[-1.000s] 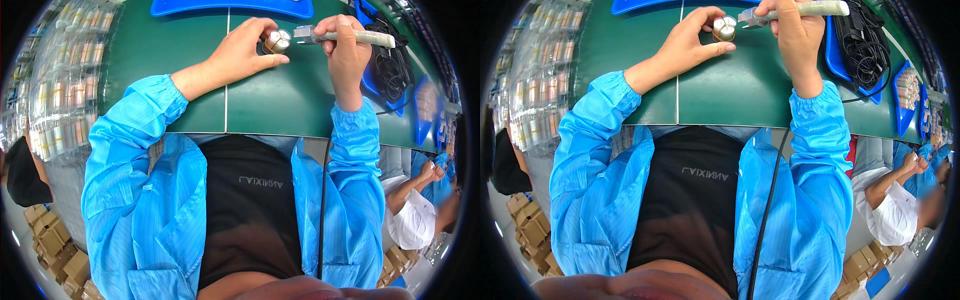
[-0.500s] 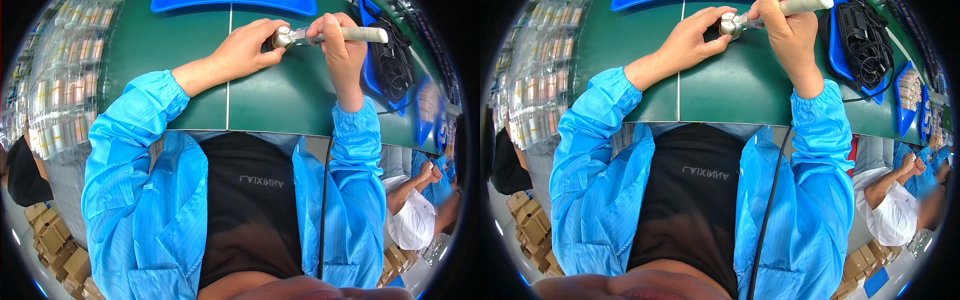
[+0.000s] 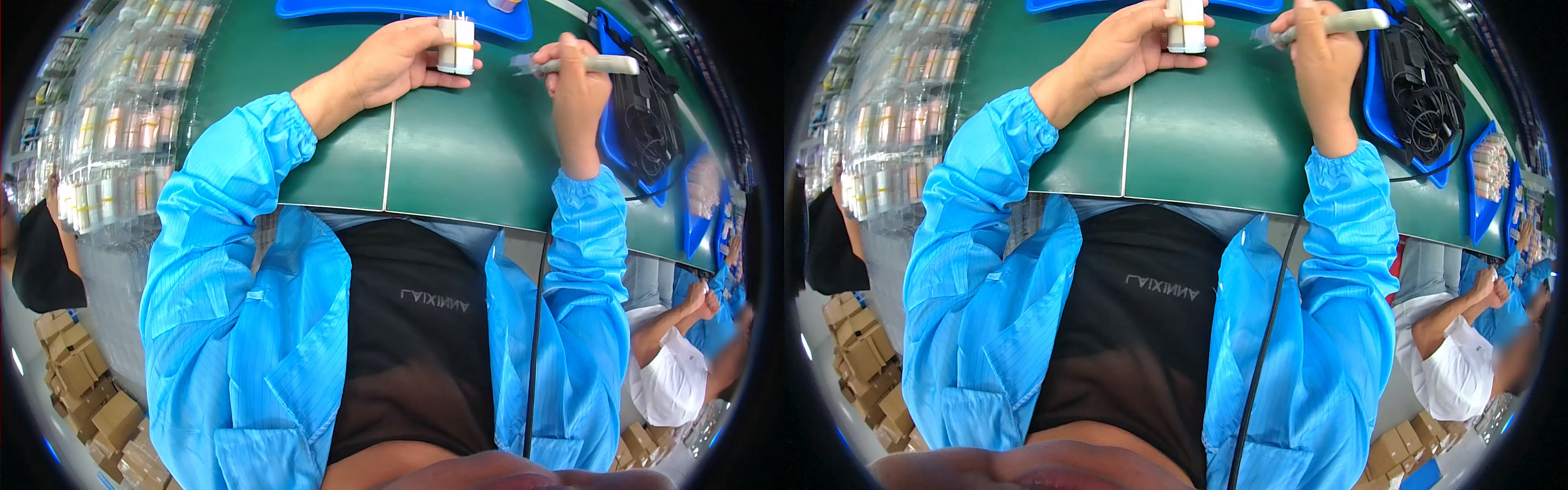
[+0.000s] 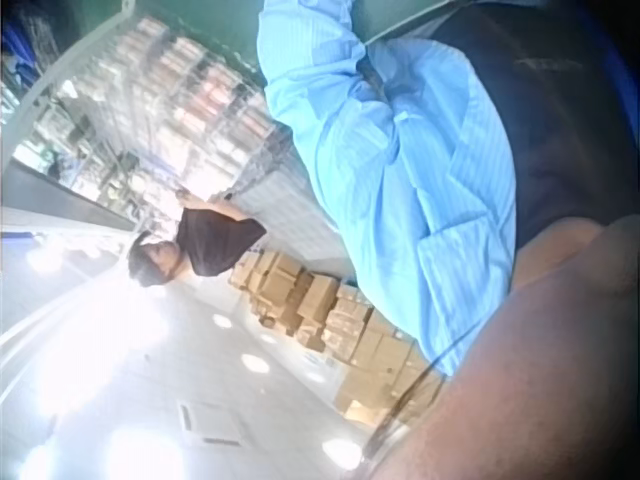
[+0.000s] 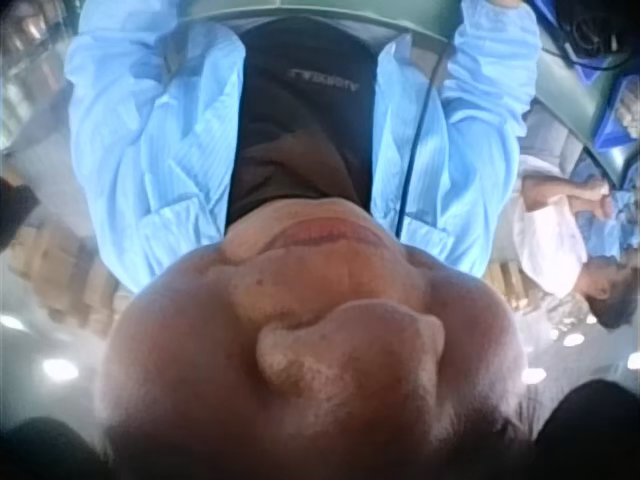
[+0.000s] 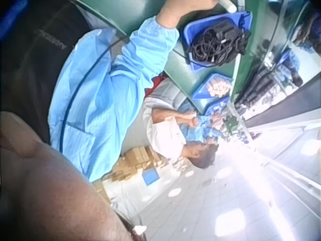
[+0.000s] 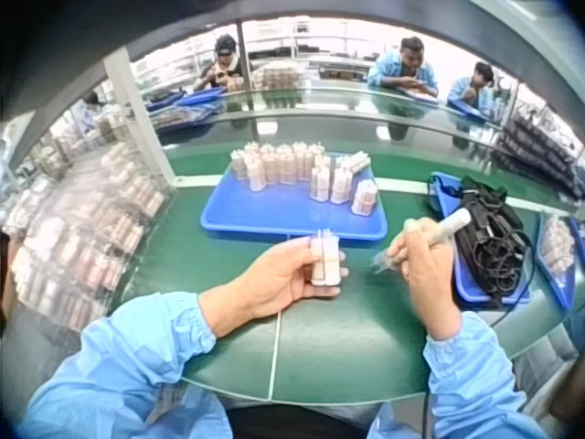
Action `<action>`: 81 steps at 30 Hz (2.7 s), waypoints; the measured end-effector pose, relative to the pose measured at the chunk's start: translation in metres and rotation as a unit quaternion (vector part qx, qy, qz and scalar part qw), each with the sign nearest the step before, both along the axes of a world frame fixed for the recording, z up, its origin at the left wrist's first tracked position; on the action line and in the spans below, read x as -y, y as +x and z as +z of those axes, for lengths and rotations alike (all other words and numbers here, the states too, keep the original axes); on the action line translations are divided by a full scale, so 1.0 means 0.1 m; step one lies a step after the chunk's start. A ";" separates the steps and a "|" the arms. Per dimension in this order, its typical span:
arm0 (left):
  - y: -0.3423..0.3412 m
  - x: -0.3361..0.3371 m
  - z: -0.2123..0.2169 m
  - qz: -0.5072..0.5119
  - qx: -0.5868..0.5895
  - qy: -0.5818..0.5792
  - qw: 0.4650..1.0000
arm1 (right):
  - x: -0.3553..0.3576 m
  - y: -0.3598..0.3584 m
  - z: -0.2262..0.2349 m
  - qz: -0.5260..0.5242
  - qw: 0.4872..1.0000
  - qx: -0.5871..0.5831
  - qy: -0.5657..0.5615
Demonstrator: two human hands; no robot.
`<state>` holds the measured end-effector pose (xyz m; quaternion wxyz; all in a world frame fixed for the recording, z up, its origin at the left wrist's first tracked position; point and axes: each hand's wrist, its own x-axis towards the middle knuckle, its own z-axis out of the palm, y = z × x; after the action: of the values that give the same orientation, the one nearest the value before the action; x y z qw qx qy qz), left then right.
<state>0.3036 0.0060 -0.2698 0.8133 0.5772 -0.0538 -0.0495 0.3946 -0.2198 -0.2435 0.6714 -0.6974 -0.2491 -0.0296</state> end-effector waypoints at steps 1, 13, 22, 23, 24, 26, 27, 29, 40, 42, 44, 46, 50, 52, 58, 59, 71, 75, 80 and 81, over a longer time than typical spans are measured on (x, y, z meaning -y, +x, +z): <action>-0.02 -0.02 0.04 -0.024 -0.063 -0.154 0.986 | -0.03 -0.01 -0.05 0.004 1.000 0.001 0.002; -0.28 -0.23 0.25 -0.040 -0.020 -0.205 0.978 | -0.12 -0.11 -0.08 0.031 0.996 0.006 -0.083; -0.87 -0.45 0.53 -0.071 0.009 -0.365 0.928 | -0.16 -0.09 -0.07 0.045 0.995 0.035 -0.087; -0.99 -0.49 0.57 -0.055 0.019 -0.356 0.933 | -0.14 -0.12 -0.07 0.045 0.994 0.038 -0.092; -1.11 -0.57 0.61 -0.032 0.031 -0.306 0.951 | -0.10 -0.10 -0.09 0.041 0.992 0.054 -0.104; -1.46 -0.68 0.84 0.091 0.058 -0.123 0.986 | -0.04 -0.04 -0.19 0.045 0.991 0.075 -0.106; -1.70 -0.76 1.00 0.149 0.090 -0.040 0.984 | -0.06 -0.07 -0.20 0.048 0.994 0.057 -0.083; -2.14 -0.95 1.29 0.320 0.150 0.121 0.928 | 0.00 -0.11 -0.19 0.046 0.990 0.081 -0.104; -2.93 -3.09 2.09 0.550 0.038 0.560 0.619 | -0.09 -0.08 -0.17 0.053 0.981 0.138 -0.127; -2.76 -3.11 1.94 0.496 0.028 0.622 0.605 | -0.09 -0.06 -0.19 0.047 0.981 0.133 -0.132; -2.63 -2.95 1.91 0.440 -0.005 0.724 0.532 | -0.07 -0.05 -0.17 0.037 0.981 0.130 -0.141; -2.63 -2.95 1.85 0.356 -0.028 0.817 0.453 | -0.09 -0.09 -0.16 0.045 0.984 0.123 -0.124; -2.68 -2.84 1.97 0.318 -0.103 0.733 0.593 | -0.06 -0.08 -0.22 0.056 0.984 0.111 -0.127; -2.73 -2.59 1.96 0.362 0.018 0.733 0.575 | -0.02 -0.11 -0.20 0.076 0.982 0.112 -0.134; -2.57 -1.23 1.77 0.453 0.177 0.699 0.524 | -0.18 -0.25 -0.08 0.049 0.979 0.154 -0.127; -2.30 -1.00 1.59 0.444 0.218 0.639 0.590 | -0.17 -0.27 -0.07 0.044 0.976 0.161 -0.136; 1.05 -0.16 0.31 0.371 0.326 0.604 0.626 | -0.05 -0.11 -0.01 0.003 0.972 0.189 -0.141; 1.28 -0.29 0.07 0.306 0.236 0.655 0.650 | -0.08 -0.15 -0.13 -0.007 0.962 0.218 -0.162; 1.16 -0.32 0.16 0.289 0.223 0.608 0.705 | -0.12 -0.19 -0.06 0.036 0.959 0.241 -0.144; 1.15 -0.29 0.20 0.283 0.246 0.602 0.704 | -0.10 -0.19 -0.06 0.032 0.963 0.225 -0.147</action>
<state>0.4190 0.0349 -0.2500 0.2260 0.9240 -0.0448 0.3053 0.3761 -0.2100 -0.2493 0.4885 -0.7553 -0.4179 -0.1273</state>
